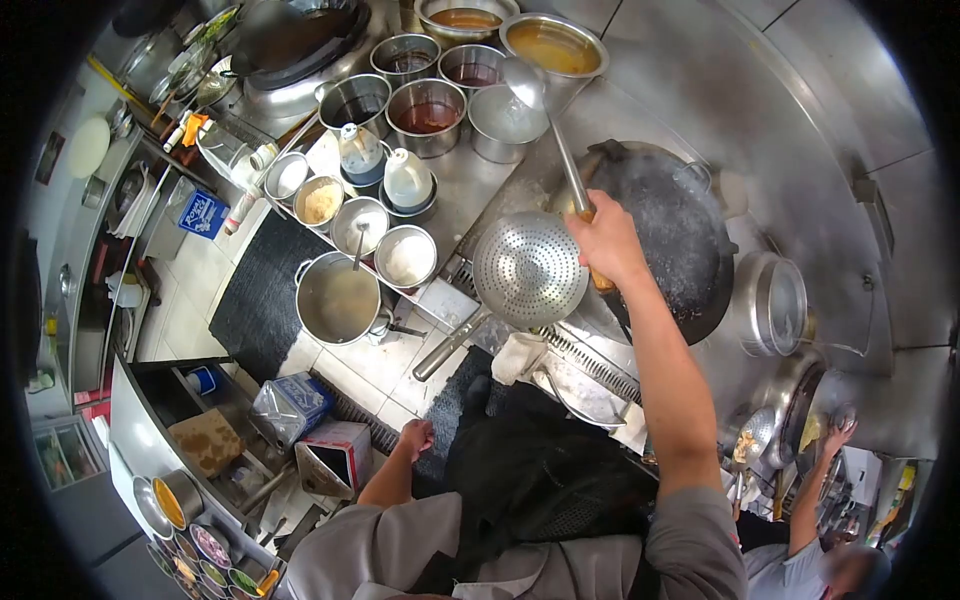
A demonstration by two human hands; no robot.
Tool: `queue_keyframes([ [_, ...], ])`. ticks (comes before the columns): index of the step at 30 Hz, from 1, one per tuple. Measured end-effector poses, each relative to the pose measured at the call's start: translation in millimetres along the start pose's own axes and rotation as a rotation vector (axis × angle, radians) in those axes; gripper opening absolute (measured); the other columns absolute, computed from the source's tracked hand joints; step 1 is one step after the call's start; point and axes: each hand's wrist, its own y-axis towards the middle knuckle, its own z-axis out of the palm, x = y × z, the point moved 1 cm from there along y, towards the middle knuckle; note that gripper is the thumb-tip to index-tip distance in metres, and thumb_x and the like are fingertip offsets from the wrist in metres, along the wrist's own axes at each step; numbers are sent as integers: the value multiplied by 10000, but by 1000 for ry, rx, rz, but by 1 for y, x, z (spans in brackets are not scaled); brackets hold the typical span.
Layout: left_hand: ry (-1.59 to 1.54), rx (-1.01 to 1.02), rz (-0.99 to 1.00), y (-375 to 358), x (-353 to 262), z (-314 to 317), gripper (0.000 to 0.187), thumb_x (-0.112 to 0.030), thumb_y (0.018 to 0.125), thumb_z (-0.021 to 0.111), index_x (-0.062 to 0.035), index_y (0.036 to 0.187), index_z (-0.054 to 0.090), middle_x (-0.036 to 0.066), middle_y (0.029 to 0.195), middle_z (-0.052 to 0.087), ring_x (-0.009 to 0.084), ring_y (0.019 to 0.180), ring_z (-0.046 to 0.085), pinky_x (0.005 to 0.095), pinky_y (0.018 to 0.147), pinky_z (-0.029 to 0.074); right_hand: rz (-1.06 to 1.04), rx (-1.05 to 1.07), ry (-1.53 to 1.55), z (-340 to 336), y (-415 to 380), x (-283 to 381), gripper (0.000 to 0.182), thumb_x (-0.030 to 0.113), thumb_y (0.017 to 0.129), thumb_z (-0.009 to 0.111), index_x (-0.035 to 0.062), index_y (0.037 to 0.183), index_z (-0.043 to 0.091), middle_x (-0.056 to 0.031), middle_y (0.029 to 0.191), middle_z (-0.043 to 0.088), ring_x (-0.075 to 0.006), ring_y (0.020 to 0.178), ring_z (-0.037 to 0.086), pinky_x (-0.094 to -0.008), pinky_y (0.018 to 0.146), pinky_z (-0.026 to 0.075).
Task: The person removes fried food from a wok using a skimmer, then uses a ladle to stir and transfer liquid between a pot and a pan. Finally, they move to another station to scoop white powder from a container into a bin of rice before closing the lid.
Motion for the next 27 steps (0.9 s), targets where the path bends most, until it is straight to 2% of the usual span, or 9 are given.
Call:
queue_keyframes([
  [1,-29,36,-7,-2,-2,-2,185,-192,949,574,-58,822,582,54,695,571,120,502,508,255,387,353,38,35,-127,-2,-2,8,439,177,885,649,-6,1277,573,-217,871,698,-275,662,708,-397,641,563],
  [4,-46,43,-4,-5,-3,-7,193,-190,957,585,-40,834,578,59,699,571,120,507,511,251,383,366,-206,-116,-424,10,18,-20,415,171,885,615,-16,1254,584,-287,1007,696,-388,914,711,-478,809,552],
  [8,-58,39,1,-19,-7,-17,200,-198,964,597,-27,864,574,62,701,562,123,512,508,239,379,357,-114,-21,-506,17,39,-15,373,165,884,584,-31,1200,608,-324,1112,664,-455,1111,627,-539,937,491],
  [11,-94,-67,9,-33,-7,-13,191,-186,960,602,-20,870,570,65,701,558,124,507,500,240,373,345,-148,17,-683,23,63,-3,363,155,874,595,-94,1139,603,-330,1038,679,-440,988,689,-513,848,543],
  [13,-123,-71,9,-29,2,-13,189,-185,961,602,-19,875,570,66,707,563,126,506,500,240,371,342,66,272,-350,19,79,16,237,141,877,601,-91,926,606,-239,774,685,-310,622,684,-433,589,561],
  [16,-153,-97,22,-33,5,-12,174,-177,960,591,-18,891,567,77,725,575,129,505,498,246,365,333,250,454,128,8,91,37,212,143,911,592,-43,813,562,-126,600,596,-198,453,568,-356,425,486],
  [18,-92,-23,34,-35,7,-12,163,-165,956,580,-12,903,563,86,731,576,136,506,500,250,360,331,326,445,352,4,93,40,210,141,949,580,16,793,516,-50,591,533,-147,455,544,-283,419,479],
  [21,-148,-64,64,-40,7,-4,168,-154,954,577,4,903,555,96,735,575,147,505,504,253,357,330,642,593,1143,3,106,28,189,87,946,580,66,822,439,8,692,509,-47,536,555,-191,442,463],
  [27,-123,-47,54,-43,10,-8,215,-201,983,585,3,1042,617,56,784,613,120,580,569,227,437,438,531,575,1241,-4,76,16,194,91,954,568,69,810,439,15,685,518,-41,501,534,-187,447,468],
])
